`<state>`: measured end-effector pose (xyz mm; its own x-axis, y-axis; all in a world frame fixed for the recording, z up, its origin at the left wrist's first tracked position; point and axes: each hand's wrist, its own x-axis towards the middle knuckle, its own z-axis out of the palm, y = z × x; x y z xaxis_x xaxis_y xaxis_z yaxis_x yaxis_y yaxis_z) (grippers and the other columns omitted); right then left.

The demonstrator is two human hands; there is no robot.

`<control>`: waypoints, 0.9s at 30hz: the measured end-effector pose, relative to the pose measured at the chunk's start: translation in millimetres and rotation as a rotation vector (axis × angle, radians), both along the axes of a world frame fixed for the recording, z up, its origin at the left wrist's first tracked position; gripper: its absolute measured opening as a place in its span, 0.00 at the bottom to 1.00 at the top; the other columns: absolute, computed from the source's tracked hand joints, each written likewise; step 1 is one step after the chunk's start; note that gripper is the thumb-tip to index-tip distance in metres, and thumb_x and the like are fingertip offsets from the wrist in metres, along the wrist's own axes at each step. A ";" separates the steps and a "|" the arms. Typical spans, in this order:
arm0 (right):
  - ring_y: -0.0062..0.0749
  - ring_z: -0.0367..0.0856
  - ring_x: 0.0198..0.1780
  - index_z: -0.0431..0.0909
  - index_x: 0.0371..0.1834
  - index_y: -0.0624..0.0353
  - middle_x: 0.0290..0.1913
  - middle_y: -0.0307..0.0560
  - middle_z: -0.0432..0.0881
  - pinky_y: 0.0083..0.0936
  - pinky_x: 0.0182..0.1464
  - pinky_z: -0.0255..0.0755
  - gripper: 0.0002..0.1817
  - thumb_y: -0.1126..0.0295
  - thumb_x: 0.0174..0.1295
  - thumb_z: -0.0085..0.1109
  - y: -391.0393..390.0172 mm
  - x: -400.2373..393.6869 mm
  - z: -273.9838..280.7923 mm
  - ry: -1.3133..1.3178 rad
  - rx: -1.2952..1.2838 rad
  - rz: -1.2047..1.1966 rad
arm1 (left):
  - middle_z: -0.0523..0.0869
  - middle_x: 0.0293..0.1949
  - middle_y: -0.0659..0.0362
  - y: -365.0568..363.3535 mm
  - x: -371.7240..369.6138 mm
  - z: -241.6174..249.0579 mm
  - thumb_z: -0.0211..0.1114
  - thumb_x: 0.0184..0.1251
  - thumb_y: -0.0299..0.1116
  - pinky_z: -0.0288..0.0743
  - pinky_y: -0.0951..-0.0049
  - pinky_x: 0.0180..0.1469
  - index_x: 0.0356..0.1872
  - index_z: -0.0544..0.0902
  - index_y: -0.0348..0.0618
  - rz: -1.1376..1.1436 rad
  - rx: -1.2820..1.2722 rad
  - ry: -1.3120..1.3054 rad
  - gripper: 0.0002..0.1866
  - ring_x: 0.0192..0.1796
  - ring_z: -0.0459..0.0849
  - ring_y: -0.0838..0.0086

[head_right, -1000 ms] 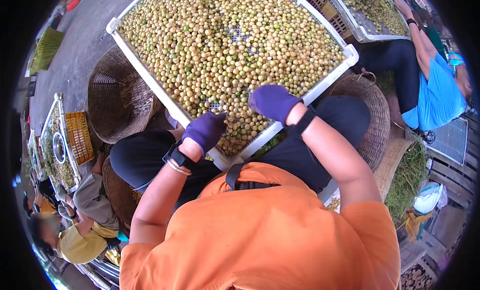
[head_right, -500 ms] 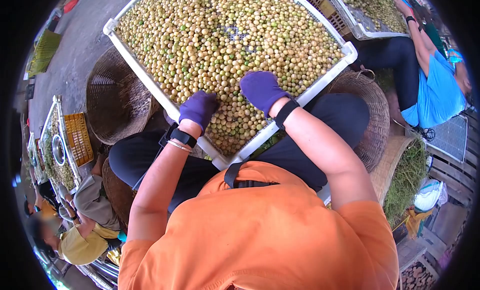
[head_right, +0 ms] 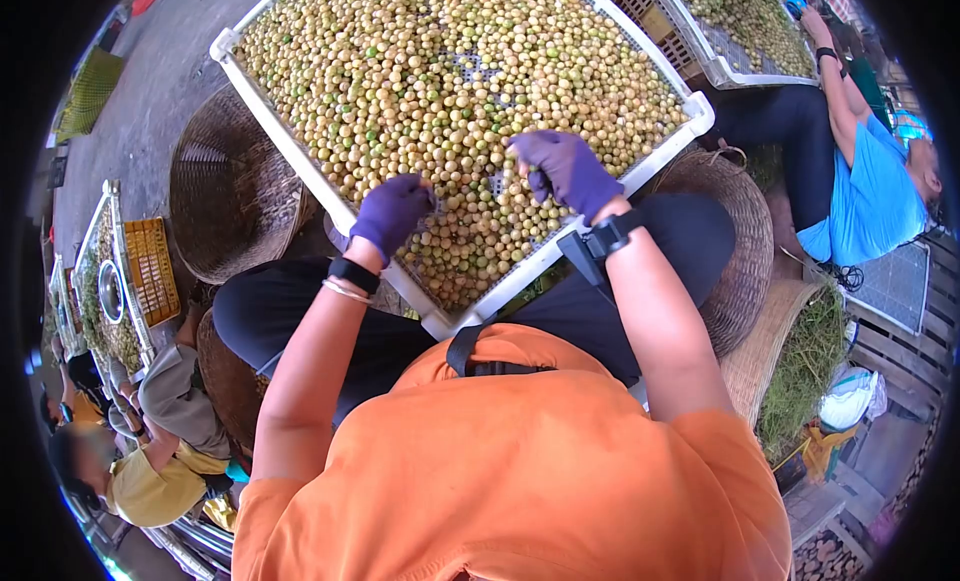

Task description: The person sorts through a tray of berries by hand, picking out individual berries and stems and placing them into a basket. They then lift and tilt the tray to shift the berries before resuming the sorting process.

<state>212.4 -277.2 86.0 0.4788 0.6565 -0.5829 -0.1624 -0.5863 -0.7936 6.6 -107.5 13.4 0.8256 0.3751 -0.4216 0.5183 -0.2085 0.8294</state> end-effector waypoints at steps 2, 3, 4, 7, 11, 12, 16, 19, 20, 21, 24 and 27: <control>0.23 0.79 0.30 0.76 0.42 0.61 0.34 0.44 0.80 0.19 0.24 0.75 0.15 0.59 0.66 0.56 -6.2 1.3 -8.1 0.355 0.267 -0.201 | 0.80 0.27 0.63 11.3 -8.8 23.7 0.57 0.68 0.42 0.75 0.75 0.35 0.42 0.80 0.47 0.275 -0.651 -0.039 0.12 0.30 0.81 0.72; 0.22 0.78 0.30 0.76 0.44 0.62 0.35 0.44 0.80 0.19 0.24 0.75 0.15 0.59 0.66 0.56 -6.0 4.2 -11.6 0.475 0.328 -0.249 | 0.78 0.29 0.66 17.5 -13.4 27.6 0.57 0.69 0.43 0.71 0.82 0.33 0.41 0.79 0.46 0.329 -0.875 -0.098 0.12 0.30 0.76 0.80; 0.22 0.78 0.30 0.75 0.46 0.62 0.37 0.44 0.80 0.20 0.24 0.76 0.16 0.59 0.66 0.56 -6.0 6.1 -13.9 0.594 0.392 -0.296 | 0.79 0.29 0.65 19.9 -14.2 31.5 0.57 0.69 0.43 0.72 0.81 0.33 0.40 0.79 0.47 0.387 -0.956 -0.112 0.11 0.30 0.77 0.80; 0.25 0.81 0.30 0.79 0.40 0.61 0.32 0.43 0.80 0.21 0.21 0.73 0.13 0.61 0.66 0.55 12.6 -13.4 -4.5 0.132 0.109 -0.075 | 0.79 0.33 0.61 27.7 -17.4 30.0 0.56 0.69 0.41 0.73 0.78 0.33 0.40 0.78 0.48 0.456 -1.154 -0.178 0.10 0.31 0.78 0.78; 0.36 0.83 0.30 0.82 0.37 0.58 0.31 0.48 0.82 0.32 0.26 0.74 0.12 0.60 0.62 0.59 15.5 -30.2 -30.3 -0.749 -0.174 0.634 | 0.80 0.32 0.62 34.4 -15.4 18.6 0.55 0.70 0.41 0.74 0.75 0.34 0.36 0.80 0.45 0.388 -0.956 -0.132 0.11 0.33 0.79 0.75; 0.38 0.83 0.30 0.82 0.36 0.58 0.32 0.49 0.82 0.34 0.27 0.75 0.12 0.59 0.61 0.60 15.5 -32.9 -33.6 -1.028 -0.159 0.864 | 0.81 0.32 0.61 36.0 -12.3 14.1 0.56 0.70 0.40 0.75 0.73 0.35 0.34 0.81 0.45 0.367 -0.748 -0.059 0.11 0.34 0.80 0.73; 0.42 0.84 0.31 0.80 0.30 0.54 0.31 0.48 0.81 0.37 0.30 0.75 0.12 0.57 0.57 0.61 6.8 -55.6 -31.9 -1.240 -0.412 0.985 | 0.83 0.27 0.54 42.5 -12.5 -12.0 0.57 0.66 0.38 0.75 0.62 0.39 0.32 0.83 0.46 0.007 0.486 -0.063 0.10 0.38 0.82 0.60; 0.40 0.83 0.27 0.79 0.28 0.55 0.26 0.47 0.80 0.36 0.27 0.75 0.10 0.62 0.57 0.59 1.5 -60.1 -33.1 -1.298 -0.392 0.963 | 0.83 0.35 0.50 33.8 -11.2 -8.1 0.58 0.63 0.37 0.75 0.57 0.45 0.38 0.83 0.48 -0.136 0.547 0.018 0.09 0.42 0.81 0.53; 0.39 0.83 0.27 0.79 0.27 0.56 0.25 0.47 0.80 0.36 0.26 0.74 0.09 0.62 0.57 0.58 1.7 -60.5 -32.4 -1.317 -0.387 0.963 | 0.83 0.36 0.51 30.1 -10.3 -4.0 0.59 0.63 0.38 0.75 0.57 0.45 0.38 0.83 0.49 -0.174 0.576 0.008 0.09 0.42 0.81 0.53; 0.37 0.85 0.25 0.80 0.29 0.58 0.21 0.45 0.82 0.35 0.24 0.74 0.06 0.71 0.55 0.53 0.2 -57.8 -33.9 -1.355 -0.290 0.995 | 0.81 0.38 0.52 27.8 -7.5 1.4 0.60 0.63 0.40 0.76 0.58 0.45 0.39 0.83 0.51 -0.235 0.590 0.107 0.09 0.42 0.82 0.55; 0.38 0.85 0.26 0.80 0.28 0.57 0.24 0.47 0.83 0.37 0.24 0.74 0.06 0.71 0.55 0.53 3.2 -61.2 -24.3 -1.358 -0.340 1.045 | 0.83 0.37 0.54 14.9 -3.5 5.9 0.58 0.63 0.35 0.78 0.61 0.43 0.38 0.84 0.52 -0.293 0.729 0.186 0.08 0.43 0.84 0.59; 0.40 0.85 0.27 0.82 0.28 0.58 0.26 0.47 0.82 0.34 0.27 0.75 0.09 0.64 0.57 0.58 5.9 -50.8 -21.4 -1.255 -0.257 1.022 | 0.83 0.40 0.54 8.3 2.3 3.5 0.57 0.65 0.35 0.79 0.61 0.43 0.38 0.85 0.50 -0.271 0.715 0.219 0.09 0.45 0.85 0.60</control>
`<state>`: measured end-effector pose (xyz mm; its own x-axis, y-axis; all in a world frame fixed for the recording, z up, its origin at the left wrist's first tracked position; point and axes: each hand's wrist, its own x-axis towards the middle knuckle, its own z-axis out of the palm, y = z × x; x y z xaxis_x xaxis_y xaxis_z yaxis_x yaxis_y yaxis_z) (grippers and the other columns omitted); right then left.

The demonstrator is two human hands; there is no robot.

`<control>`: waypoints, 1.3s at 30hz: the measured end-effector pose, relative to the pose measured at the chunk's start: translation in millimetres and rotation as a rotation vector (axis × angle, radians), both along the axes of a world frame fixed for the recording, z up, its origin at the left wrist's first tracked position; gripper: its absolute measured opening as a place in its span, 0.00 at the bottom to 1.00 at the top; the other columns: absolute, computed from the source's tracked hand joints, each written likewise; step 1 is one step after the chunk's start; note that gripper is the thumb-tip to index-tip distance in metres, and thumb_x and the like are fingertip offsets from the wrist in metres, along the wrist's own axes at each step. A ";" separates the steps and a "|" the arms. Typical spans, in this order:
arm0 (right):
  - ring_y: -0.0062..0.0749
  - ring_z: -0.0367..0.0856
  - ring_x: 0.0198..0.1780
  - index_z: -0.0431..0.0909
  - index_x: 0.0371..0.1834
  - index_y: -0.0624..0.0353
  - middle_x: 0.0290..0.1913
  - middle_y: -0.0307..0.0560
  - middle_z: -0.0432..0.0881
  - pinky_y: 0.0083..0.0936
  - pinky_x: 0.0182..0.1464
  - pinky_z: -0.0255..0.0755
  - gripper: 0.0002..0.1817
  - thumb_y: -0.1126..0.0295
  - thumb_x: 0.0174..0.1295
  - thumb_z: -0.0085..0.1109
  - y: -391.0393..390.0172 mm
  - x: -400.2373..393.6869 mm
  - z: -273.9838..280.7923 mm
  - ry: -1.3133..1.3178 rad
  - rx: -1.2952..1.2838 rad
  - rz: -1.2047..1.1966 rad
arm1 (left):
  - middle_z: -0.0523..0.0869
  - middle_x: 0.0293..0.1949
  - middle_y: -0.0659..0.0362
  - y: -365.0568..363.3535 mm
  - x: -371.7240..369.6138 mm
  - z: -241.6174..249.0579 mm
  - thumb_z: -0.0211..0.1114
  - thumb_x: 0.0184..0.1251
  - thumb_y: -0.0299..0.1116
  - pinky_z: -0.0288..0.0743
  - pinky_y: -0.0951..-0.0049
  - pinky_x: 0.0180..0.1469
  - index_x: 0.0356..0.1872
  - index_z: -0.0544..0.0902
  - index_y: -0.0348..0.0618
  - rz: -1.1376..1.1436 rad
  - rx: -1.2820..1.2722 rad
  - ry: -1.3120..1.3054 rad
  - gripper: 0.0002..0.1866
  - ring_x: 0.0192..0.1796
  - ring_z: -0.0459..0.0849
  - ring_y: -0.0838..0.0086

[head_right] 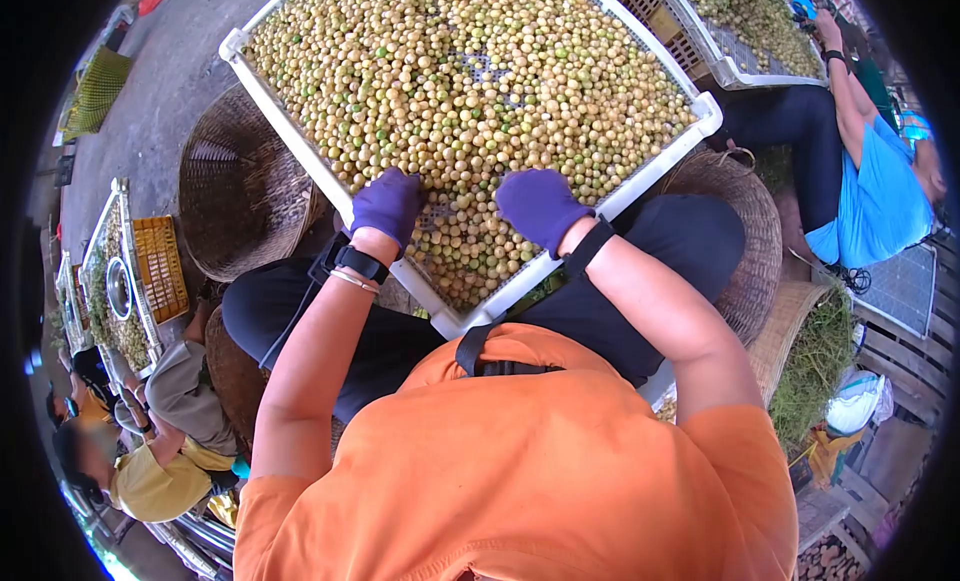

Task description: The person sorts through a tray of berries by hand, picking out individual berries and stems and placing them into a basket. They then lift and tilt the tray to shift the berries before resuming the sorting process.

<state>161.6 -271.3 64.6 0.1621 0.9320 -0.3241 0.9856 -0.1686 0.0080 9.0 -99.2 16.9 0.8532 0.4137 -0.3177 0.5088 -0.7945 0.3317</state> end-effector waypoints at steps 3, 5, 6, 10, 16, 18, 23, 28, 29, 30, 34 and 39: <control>0.33 0.83 0.28 0.82 0.30 0.61 0.27 0.44 0.82 0.29 0.30 0.76 0.16 0.57 0.62 0.59 6.8 15.1 7.6 0.419 0.079 -0.285 | 0.84 0.41 0.53 2.8 4.4 -1.1 0.58 0.65 0.38 0.79 0.61 0.43 0.38 0.85 0.46 0.030 -0.054 0.046 0.11 0.44 0.85 0.60; 0.27 0.81 0.29 0.81 0.32 0.60 0.28 0.41 0.81 0.27 0.29 0.76 0.16 0.57 0.65 0.56 10.6 24.4 21.6 0.944 -0.016 -0.799 | 0.85 0.40 0.54 8.3 7.1 1.6 0.59 0.65 0.40 0.79 0.63 0.43 0.38 0.85 0.44 0.025 -0.117 0.066 0.12 0.42 0.86 0.63; 0.20 0.77 0.28 0.80 0.36 0.58 0.29 0.38 0.80 0.20 0.26 0.73 0.13 0.59 0.66 0.55 4.9 31.9 21.0 1.311 0.114 -0.899 | 0.85 0.39 0.56 12.1 5.6 5.7 0.59 0.65 0.41 0.79 0.65 0.41 0.38 0.85 0.44 0.189 -0.391 -0.013 0.13 0.40 0.85 0.66; 0.19 0.76 0.26 0.81 0.39 0.57 0.30 0.38 0.80 0.16 0.24 0.69 0.11 0.61 0.65 0.56 8.7 33.4 12.9 1.646 0.380 -1.046 | 0.79 0.31 0.64 31.6 -20.3 14.5 0.58 0.67 0.41 0.67 0.84 0.27 0.42 0.80 0.44 0.691 -1.525 -0.320 0.12 0.29 0.76 0.81; 0.36 0.84 0.33 0.83 0.36 0.58 0.31 0.52 0.85 0.32 0.40 0.77 0.12 0.64 0.61 0.54 32.3 11.8 -25.9 0.504 0.039 -0.505 | 0.79 0.32 0.62 36.4 -31.4 36.2 0.59 0.68 0.41 0.68 0.84 0.26 0.38 0.77 0.46 0.927 -1.865 -0.476 0.10 0.28 0.76 0.79; 0.47 0.85 0.38 0.82 0.35 0.58 0.35 0.56 0.85 0.38 0.42 0.78 0.12 0.64 0.60 0.51 33.2 4.7 -36.4 0.254 -0.049 -0.386 | 0.79 0.31 0.63 39.9 -35.9 13.0 0.59 0.68 0.42 0.70 0.83 0.27 0.35 0.77 0.46 0.766 -1.597 -0.487 0.10 0.28 0.77 0.80; 0.46 0.85 0.36 0.82 0.32 0.55 0.35 0.52 0.82 0.39 0.38 0.79 0.06 0.70 0.56 0.55 31.6 -9.6 -17.5 0.075 0.011 -0.111 | 0.86 0.35 0.53 44.4 -21.3 -8.8 0.61 0.62 0.38 0.76 0.67 0.37 0.38 0.86 0.46 0.270 -0.383 -0.212 0.10 0.32 0.83 0.63; 0.45 0.85 0.37 0.81 0.33 0.54 0.35 0.50 0.81 0.39 0.36 0.79 0.06 0.74 0.54 0.54 29.7 -13.8 -20.0 0.097 0.065 -0.105 | 0.84 0.42 0.52 25.8 5.8 -6.3 0.61 0.61 0.38 0.78 0.59 0.46 0.39 0.85 0.49 0.059 -0.158 -0.083 0.10 0.45 0.84 0.56; 0.45 0.85 0.38 0.81 0.33 0.55 0.35 0.50 0.81 0.39 0.36 0.79 0.06 0.74 0.55 0.54 26.2 -12.7 -20.8 0.103 0.056 -0.127 | 0.83 0.42 0.53 22.4 8.9 -3.7 0.60 0.62 0.36 0.78 0.60 0.45 0.40 0.84 0.50 0.034 -0.107 -0.057 0.09 0.46 0.84 0.57; 0.46 0.84 0.38 0.81 0.33 0.55 0.35 0.50 0.81 0.39 0.37 0.79 0.06 0.73 0.55 0.54 23.0 -11.1 -21.5 0.108 0.045 -0.147 | 0.82 0.43 0.54 19.3 11.1 -1.3 0.60 0.62 0.34 0.79 0.60 0.45 0.40 0.84 0.50 0.011 -0.057 -0.032 0.08 0.46 0.84 0.58; 0.49 0.84 0.37 0.80 0.33 0.54 0.34 0.51 0.81 0.41 0.38 0.77 0.05 0.71 0.56 0.54 12.9 -8.1 -19.4 0.131 0.072 -0.182 | 0.81 0.44 0.54 10.6 13.7 0.9 0.57 0.64 0.33 0.79 0.61 0.46 0.41 0.84 0.52 -0.069 0.053 0.044 0.09 0.46 0.84 0.58; 0.41 0.84 0.31 0.81 0.32 0.56 0.29 0.50 0.83 0.34 0.33 0.77 0.07 0.67 0.61 0.56 14.8 3.5 -23.5 0.233 0.167 -0.156 | 0.83 0.41 0.52 10.5 11.1 -0.1 0.58 0.63 0.38 0.78 0.62 0.46 0.40 0.84 0.50 -0.084 -0.038 0.070 0.09 0.46 0.84 0.58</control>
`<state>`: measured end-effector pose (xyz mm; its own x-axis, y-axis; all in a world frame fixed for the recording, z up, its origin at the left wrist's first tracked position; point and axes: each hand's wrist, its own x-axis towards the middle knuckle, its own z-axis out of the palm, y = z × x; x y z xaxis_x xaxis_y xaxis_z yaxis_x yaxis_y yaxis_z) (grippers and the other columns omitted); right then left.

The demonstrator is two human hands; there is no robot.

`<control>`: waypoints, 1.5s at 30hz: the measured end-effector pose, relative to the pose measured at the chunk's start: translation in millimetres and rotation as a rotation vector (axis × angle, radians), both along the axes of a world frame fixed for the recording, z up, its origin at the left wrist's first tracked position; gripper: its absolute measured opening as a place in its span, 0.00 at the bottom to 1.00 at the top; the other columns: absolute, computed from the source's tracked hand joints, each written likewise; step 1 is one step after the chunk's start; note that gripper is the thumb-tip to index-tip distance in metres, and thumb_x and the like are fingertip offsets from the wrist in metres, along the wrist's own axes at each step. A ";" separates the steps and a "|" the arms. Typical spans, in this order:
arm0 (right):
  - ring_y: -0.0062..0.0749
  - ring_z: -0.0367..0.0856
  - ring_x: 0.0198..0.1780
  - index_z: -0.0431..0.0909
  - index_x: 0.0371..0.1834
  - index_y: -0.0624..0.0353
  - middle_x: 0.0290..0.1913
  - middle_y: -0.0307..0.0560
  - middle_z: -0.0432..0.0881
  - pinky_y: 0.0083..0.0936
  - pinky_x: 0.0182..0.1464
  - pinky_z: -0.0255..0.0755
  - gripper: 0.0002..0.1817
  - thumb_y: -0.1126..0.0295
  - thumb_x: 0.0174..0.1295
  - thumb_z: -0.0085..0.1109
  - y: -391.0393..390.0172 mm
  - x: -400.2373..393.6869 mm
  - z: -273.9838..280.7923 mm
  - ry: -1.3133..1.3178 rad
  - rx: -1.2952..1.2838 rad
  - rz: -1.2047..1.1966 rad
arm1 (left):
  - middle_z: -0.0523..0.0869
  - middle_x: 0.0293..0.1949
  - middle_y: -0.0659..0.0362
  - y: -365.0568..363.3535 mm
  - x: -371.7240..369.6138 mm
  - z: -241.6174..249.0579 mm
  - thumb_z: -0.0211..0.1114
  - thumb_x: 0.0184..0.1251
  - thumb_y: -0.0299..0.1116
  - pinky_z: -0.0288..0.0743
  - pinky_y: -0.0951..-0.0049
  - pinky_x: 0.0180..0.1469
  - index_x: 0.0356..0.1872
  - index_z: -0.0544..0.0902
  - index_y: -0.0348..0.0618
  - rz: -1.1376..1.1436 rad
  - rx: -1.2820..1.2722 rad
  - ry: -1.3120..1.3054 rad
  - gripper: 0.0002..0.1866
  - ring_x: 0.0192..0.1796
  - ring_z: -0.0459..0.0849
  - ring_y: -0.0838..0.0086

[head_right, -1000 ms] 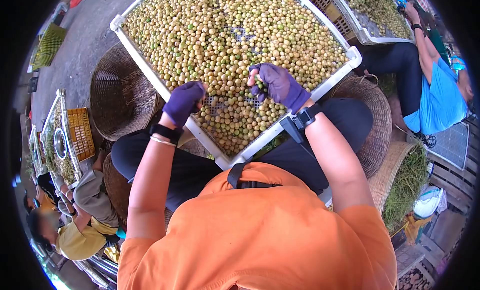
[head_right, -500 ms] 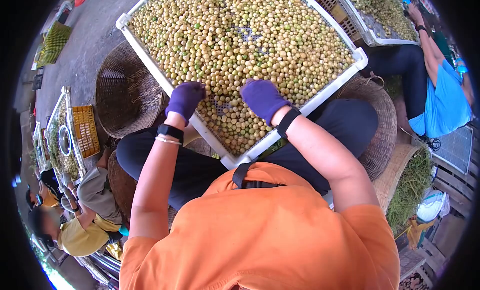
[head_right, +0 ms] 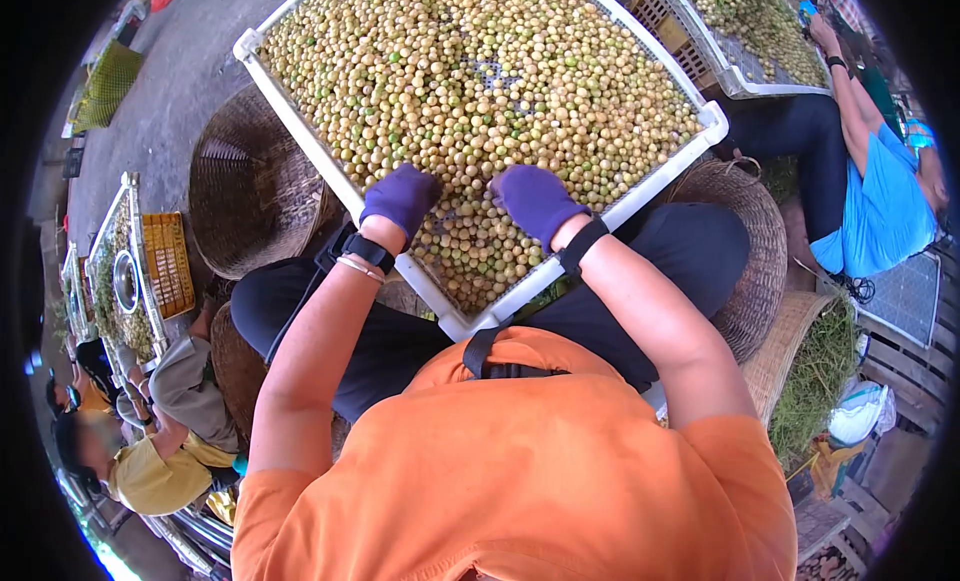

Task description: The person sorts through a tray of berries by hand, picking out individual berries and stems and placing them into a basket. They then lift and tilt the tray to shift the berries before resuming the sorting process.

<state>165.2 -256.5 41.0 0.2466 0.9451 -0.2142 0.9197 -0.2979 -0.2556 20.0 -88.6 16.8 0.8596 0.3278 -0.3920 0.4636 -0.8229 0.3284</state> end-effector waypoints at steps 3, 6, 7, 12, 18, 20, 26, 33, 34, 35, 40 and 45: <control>0.26 0.82 0.29 0.83 0.33 0.57 0.25 0.44 0.82 0.22 0.27 0.73 0.12 0.62 0.65 0.55 9.3 11.1 43.7 0.834 -0.171 -0.700 | 0.85 0.38 0.49 14.0 -3.3 8.4 0.59 0.62 0.41 0.78 0.66 0.45 0.37 0.85 0.49 0.160 -0.351 -0.056 0.11 0.41 0.85 0.59; 0.17 0.77 0.25 0.83 0.40 0.60 0.28 0.39 0.81 0.14 0.21 0.68 0.14 0.60 0.65 0.58 -10.8 28.8 51.0 1.299 0.223 -0.848 | 0.81 0.33 0.62 17.9 -27.4 23.2 0.60 0.65 0.37 0.75 0.75 0.35 0.43 0.81 0.46 0.794 -1.333 -0.260 0.10 0.28 0.79 0.72; 0.17 0.77 0.24 0.82 0.37 0.61 0.31 0.40 0.81 0.13 0.21 0.67 0.11 0.63 0.64 0.58 -11.5 31.5 49.4 1.436 0.262 -0.957 | 0.77 0.33 0.66 24.1 -32.7 27.9 0.61 0.66 0.35 0.72 0.79 0.34 0.45 0.78 0.46 0.845 -1.581 -0.249 0.10 0.30 0.76 0.76; 0.26 0.81 0.29 0.81 0.33 0.60 0.32 0.42 0.82 0.22 0.30 0.74 0.06 0.68 0.58 0.59 -3.4 19.5 32.7 0.952 0.023 -0.643 | 0.79 0.37 0.58 28.2 -44.9 27.2 0.60 0.69 0.40 0.73 0.76 0.35 0.42 0.76 0.45 0.896 -2.064 -0.419 0.10 0.38 0.79 0.69; 0.39 0.84 0.35 0.81 0.31 0.54 0.34 0.48 0.80 0.38 0.37 0.76 0.05 0.69 0.56 0.56 0.3 -12.1 5.4 -0.151 -0.188 0.146 | 0.82 0.36 0.56 37.7 -48.8 19.2 0.60 0.69 0.40 0.76 0.75 0.37 0.41 0.76 0.44 0.801 -2.106 -0.453 0.11 0.40 0.82 0.67; 0.39 0.84 0.34 0.80 0.30 0.52 0.33 0.46 0.80 0.38 0.36 0.77 0.04 0.71 0.55 0.55 -0.4 -15.0 5.9 -0.158 -0.140 0.154 | 0.83 0.34 0.58 38.0 -48.9 19.1 0.61 0.66 0.41 0.76 0.77 0.34 0.40 0.80 0.45 0.816 -1.766 -0.355 0.11 0.33 0.82 0.69; 0.36 0.83 0.28 0.82 0.37 0.60 0.28 0.46 0.82 0.33 0.33 0.75 0.12 0.63 0.59 0.60 4.9 9.0 10.3 0.479 -0.058 -0.270 | 0.87 0.36 0.48 15.4 -26.2 3.6 0.61 0.59 0.43 0.79 0.61 0.45 0.35 0.86 0.42 0.116 -0.367 0.006 0.15 0.40 0.86 0.56; 0.22 0.78 0.31 0.77 0.50 0.61 0.36 0.40 0.80 0.19 0.27 0.75 0.14 0.65 0.67 0.55 -8.3 60.3 54.3 1.406 0.393 -0.891 | 0.86 0.39 0.49 -8.9 -20.4 3.8 0.58 0.60 0.29 0.81 0.61 0.43 0.35 0.84 0.42 -0.091 -0.070 0.093 0.08 0.42 0.86 0.57; 0.20 0.78 0.30 0.78 0.47 0.61 0.34 0.40 0.80 0.17 0.26 0.73 0.12 0.65 0.66 0.57 -9.0 62.6 52.3 1.285 0.330 -0.844 | 0.86 0.39 0.49 -10.6 -21.3 4.9 0.58 0.59 0.28 0.81 0.61 0.42 0.35 0.84 0.42 -0.104 -0.051 0.084 0.08 0.42 0.87 0.57; 0.19 0.77 0.29 0.80 0.43 0.60 0.33 0.40 0.80 0.15 0.24 0.72 0.11 0.64 0.65 0.59 -5.6 62.7 53.9 1.165 0.268 -0.795 | 0.86 0.38 0.50 -11.4 -23.8 5.3 0.58 0.59 0.27 0.81 0.61 0.41 0.36 0.84 0.42 -0.099 -0.043 0.035 0.07 0.41 0.86 0.57; 0.43 0.82 0.35 0.83 0.39 0.57 0.32 0.51 0.82 0.35 0.37 0.76 0.13 0.60 0.58 0.63 -11.7 51.7 14.0 0.227 0.125 -0.086 | 0.85 0.36 0.51 -15.8 -31.4 -2.7 0.57 0.59 0.26 0.81 0.62 0.39 0.33 0.83 0.42 -0.069 0.005 -0.099 0.06 0.39 0.86 0.58; 0.47 0.81 0.40 0.80 0.37 0.54 0.35 0.51 0.80 0.40 0.42 0.74 0.11 0.60 0.58 0.61 2.4 38.3 13.6 0.050 -0.057 -0.075 | 0.84 0.35 0.51 -19.2 -31.5 3.8 0.57 0.59 0.26 0.81 0.63 0.39 0.32 0.83 0.42 -0.076 0.046 -0.072 0.06 0.40 0.86 0.59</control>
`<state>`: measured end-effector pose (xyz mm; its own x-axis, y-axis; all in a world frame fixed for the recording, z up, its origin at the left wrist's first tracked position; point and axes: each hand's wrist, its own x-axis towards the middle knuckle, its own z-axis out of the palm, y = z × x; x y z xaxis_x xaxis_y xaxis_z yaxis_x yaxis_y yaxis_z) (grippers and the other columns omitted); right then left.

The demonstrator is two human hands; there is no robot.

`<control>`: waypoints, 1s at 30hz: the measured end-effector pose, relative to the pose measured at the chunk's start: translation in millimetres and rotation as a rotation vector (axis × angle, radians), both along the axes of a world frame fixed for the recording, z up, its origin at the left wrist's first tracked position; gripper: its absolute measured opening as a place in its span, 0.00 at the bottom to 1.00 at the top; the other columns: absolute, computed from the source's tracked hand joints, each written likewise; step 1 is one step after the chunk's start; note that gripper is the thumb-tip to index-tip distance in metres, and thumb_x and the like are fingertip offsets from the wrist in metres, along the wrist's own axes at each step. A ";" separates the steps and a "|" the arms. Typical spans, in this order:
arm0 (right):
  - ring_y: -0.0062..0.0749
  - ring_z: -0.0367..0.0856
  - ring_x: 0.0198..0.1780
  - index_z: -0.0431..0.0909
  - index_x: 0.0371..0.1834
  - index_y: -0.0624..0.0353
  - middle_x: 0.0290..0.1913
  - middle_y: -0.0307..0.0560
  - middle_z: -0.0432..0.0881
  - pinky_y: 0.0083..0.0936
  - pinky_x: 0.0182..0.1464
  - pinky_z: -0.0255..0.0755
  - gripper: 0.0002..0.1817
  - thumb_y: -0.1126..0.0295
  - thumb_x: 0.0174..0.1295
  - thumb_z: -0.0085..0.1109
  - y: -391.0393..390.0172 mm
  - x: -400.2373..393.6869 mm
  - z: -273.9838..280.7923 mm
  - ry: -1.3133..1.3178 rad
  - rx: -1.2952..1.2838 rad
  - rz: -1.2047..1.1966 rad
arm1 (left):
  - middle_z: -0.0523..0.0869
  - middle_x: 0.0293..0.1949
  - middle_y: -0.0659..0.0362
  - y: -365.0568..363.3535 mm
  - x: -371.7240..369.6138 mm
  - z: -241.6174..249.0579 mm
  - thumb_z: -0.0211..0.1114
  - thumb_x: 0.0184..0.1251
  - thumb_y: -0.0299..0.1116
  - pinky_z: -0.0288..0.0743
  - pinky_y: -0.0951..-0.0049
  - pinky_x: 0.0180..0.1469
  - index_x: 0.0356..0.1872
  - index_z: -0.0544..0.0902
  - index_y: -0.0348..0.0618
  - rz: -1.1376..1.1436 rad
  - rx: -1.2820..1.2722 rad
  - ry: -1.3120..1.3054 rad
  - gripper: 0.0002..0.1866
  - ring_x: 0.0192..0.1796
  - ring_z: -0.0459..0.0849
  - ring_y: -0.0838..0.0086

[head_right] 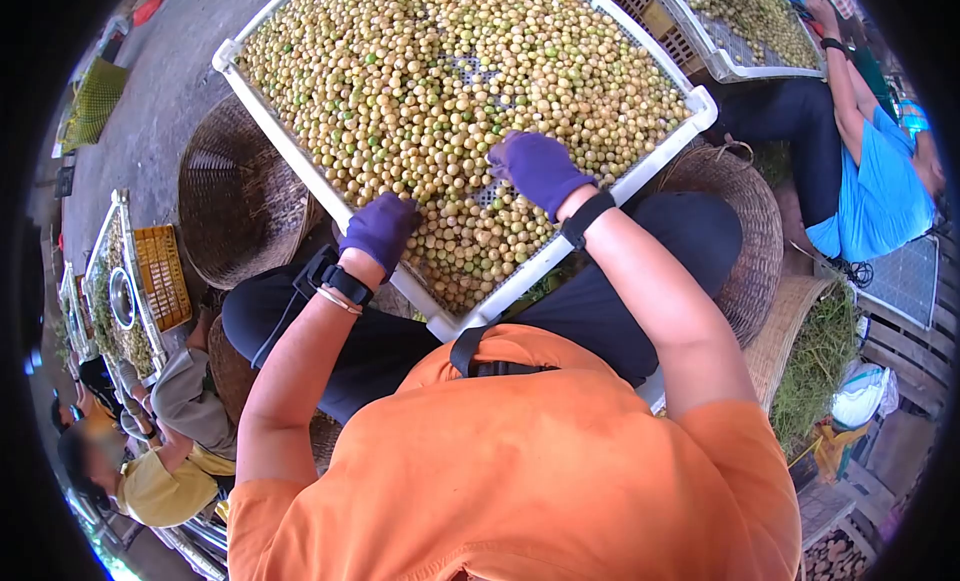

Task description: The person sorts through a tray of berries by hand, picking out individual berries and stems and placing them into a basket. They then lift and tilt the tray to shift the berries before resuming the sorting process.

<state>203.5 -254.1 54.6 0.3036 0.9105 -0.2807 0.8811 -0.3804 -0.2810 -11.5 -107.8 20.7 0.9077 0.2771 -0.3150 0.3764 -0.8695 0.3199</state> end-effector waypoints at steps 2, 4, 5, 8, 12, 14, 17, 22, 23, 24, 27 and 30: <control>0.48 0.83 0.39 0.82 0.34 0.56 0.36 0.52 0.81 0.42 0.40 0.76 0.10 0.62 0.58 0.61 4.6 -5.8 -7.5 -0.185 -0.075 0.046 | 0.84 0.36 0.51 0.5 -3.0 -3.7 0.56 0.59 0.26 0.81 0.63 0.40 0.33 0.83 0.42 -0.073 0.072 0.003 0.07 0.40 0.86 0.59; 0.47 0.85 0.37 0.83 0.32 0.57 0.37 0.52 0.83 0.44 0.37 0.77 0.11 0.60 0.56 0.62 8.3 -11.6 -7.7 -0.302 -0.143 0.070 | 0.84 0.35 0.50 1.8 -3.7 -9.7 0.58 0.60 0.29 0.80 0.62 0.40 0.33 0.83 0.43 -0.090 0.040 -0.010 0.06 0.40 0.86 0.58; 0.47 0.85 0.37 0.83 0.32 0.57 0.37 0.52 0.83 0.43 0.37 0.77 0.12 0.60 0.56 0.62 9.6 -13.9 -7.1 -0.293 -0.147 0.048 | 0.84 0.35 0.50 3.5 -2.3 -10.8 0.59 0.60 0.30 0.80 0.61 0.40 0.33 0.83 0.43 -0.099 0.023 -0.018 0.06 0.40 0.86 0.57; 0.47 0.85 0.38 0.84 0.31 0.56 0.38 0.51 0.83 0.41 0.38 0.77 0.14 0.57 0.54 0.64 15.1 -18.2 -1.1 -0.270 -0.184 -0.041 | 0.85 0.34 0.49 15.0 8.3 -10.8 0.62 0.61 0.39 0.79 0.59 0.41 0.35 0.84 0.45 -0.001 -0.239 -0.067 0.10 0.39 0.85 0.54; 0.47 0.84 0.39 0.84 0.32 0.55 0.37 0.52 0.83 0.41 0.39 0.77 0.13 0.56 0.55 0.63 14.3 -14.8 -3.4 -0.222 -0.137 -0.032 | 0.86 0.32 0.51 24.4 36.7 1.1 0.58 0.65 0.50 0.76 0.60 0.40 0.34 0.86 0.47 0.245 -0.446 -0.073 0.18 0.35 0.84 0.54; 0.47 0.84 0.39 0.84 0.33 0.55 0.37 0.52 0.83 0.41 0.40 0.77 0.13 0.57 0.56 0.62 8.1 -9.3 -1.3 -0.159 -0.095 -0.031 | 0.86 0.33 0.50 22.8 52.2 -3.1 0.58 0.65 0.49 0.76 0.59 0.40 0.35 0.86 0.46 0.229 -0.422 -0.271 0.18 0.36 0.84 0.54; 0.48 0.82 0.42 0.81 0.34 0.54 0.37 0.51 0.82 0.42 0.42 0.75 0.12 0.58 0.57 0.62 12.7 -12.7 -1.1 -0.183 -0.188 -0.067 | 0.86 0.35 0.49 16.9 74.4 -14.6 0.57 0.64 0.48 0.77 0.59 0.42 0.36 0.86 0.46 0.110 -0.345 -0.255 0.17 0.39 0.84 0.53; 0.51 0.83 0.40 0.82 0.32 0.56 0.35 0.54 0.82 0.43 0.42 0.76 0.10 0.61 0.58 0.60 14.7 -14.8 -4.4 -0.184 -0.117 -0.043 | 0.86 0.37 0.48 7.3 71.2 3.4 0.58 0.61 0.47 0.77 0.58 0.49 0.37 0.86 0.46 -0.167 -0.349 0.194 0.17 0.42 0.84 0.53; 0.51 0.83 0.39 0.82 0.31 0.56 0.35 0.55 0.82 0.43 0.42 0.76 0.10 0.62 0.58 0.60 13.6 -13.3 -3.9 -0.147 -0.092 -0.034 | 0.85 0.43 0.46 7.2 69.6 8.3 0.58 0.61 0.50 0.76 0.60 0.53 0.38 0.87 0.44 -0.191 -0.356 0.302 0.20 0.47 0.84 0.54; 0.51 0.83 0.39 0.82 0.31 0.56 0.35 0.55 0.82 0.43 0.41 0.76 0.10 0.62 0.58 0.60 10.8 -13.1 -2.9 -0.118 -0.072 -0.048 | 0.85 0.42 0.46 10.5 66.9 13.2 0.58 0.61 0.50 0.76 0.60 0.52 0.38 0.87 0.43 -0.137 -0.389 0.290 0.21 0.47 0.84 0.54; 0.52 0.83 0.39 0.81 0.31 0.57 0.35 0.56 0.82 0.44 0.41 0.76 0.09 0.64 0.58 0.59 7.1 -13.3 -1.7 -0.074 -0.027 -0.067 | 0.86 0.33 0.48 23.3 54.5 32.5 0.56 0.63 0.48 0.79 0.64 0.39 0.35 0.84 0.40 0.327 -0.738 0.170 0.20 0.38 0.86 0.62; 0.50 0.84 0.39 0.82 0.31 0.55 0.35 0.55 0.83 0.42 0.39 0.76 0.05 0.68 0.56 0.59 9.2 -19.1 -9.1 -0.156 -0.030 -0.058 | 0.77 0.27 0.66 25.4 49.7 13.2 0.54 0.68 0.39 0.67 0.83 0.26 0.33 0.77 0.49 0.828 -1.816 -0.175 0.08 0.26 0.75 0.81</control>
<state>184.4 -244.9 45.5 0.3969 0.8824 -0.2526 0.8896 -0.4376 -0.1308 38.1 -82.4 33.9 0.7974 0.0864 -0.5972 0.3141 0.7857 0.5330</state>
